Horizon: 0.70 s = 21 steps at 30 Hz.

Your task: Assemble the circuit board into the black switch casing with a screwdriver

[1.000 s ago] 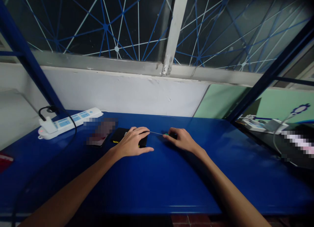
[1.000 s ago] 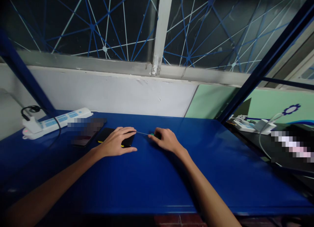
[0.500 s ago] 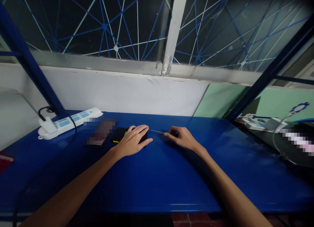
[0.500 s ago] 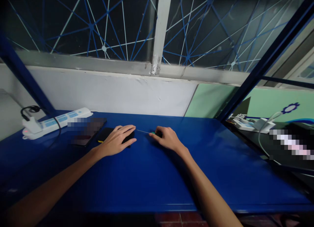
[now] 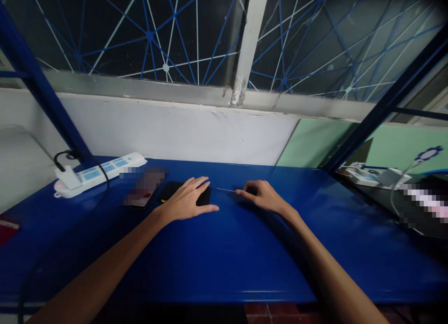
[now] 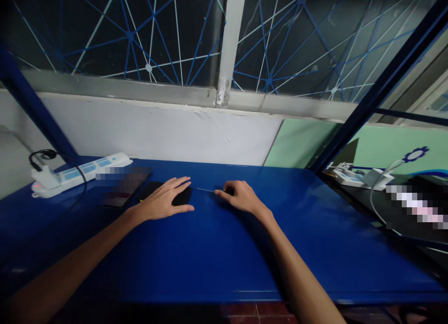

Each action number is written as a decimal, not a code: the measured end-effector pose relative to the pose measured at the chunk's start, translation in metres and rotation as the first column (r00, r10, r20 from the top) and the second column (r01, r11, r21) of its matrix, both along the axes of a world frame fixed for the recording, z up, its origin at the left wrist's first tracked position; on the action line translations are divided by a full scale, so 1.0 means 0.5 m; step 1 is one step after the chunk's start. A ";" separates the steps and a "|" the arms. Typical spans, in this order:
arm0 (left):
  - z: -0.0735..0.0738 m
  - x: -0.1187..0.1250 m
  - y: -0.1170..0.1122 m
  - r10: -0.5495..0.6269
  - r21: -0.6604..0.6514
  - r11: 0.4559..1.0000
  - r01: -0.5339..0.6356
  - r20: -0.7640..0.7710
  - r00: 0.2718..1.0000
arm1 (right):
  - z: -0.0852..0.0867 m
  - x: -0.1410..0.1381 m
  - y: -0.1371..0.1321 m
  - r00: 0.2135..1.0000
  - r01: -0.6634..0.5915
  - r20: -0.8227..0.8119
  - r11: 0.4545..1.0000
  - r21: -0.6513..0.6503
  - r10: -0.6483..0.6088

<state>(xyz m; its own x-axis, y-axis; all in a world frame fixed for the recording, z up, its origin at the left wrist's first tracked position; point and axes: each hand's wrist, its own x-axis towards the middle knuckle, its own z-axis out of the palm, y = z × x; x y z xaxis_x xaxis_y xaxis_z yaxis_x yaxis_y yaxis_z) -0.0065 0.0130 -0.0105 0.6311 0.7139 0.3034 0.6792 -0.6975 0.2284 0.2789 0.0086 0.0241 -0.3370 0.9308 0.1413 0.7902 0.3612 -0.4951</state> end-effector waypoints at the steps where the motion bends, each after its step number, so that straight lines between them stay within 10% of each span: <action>1: 0.004 -0.003 0.000 0.005 -0.005 1.000 -0.005 0.004 1.000 | 0.001 0.004 0.000 1.000 -0.011 -0.020 1.000 -0.029 0.010; 21: 0.009 -0.020 0.018 0.010 -0.012 1.000 -0.010 0.000 1.000 | 0.011 -0.006 -0.014 0.978 -0.181 -0.153 0.939 -0.292 0.141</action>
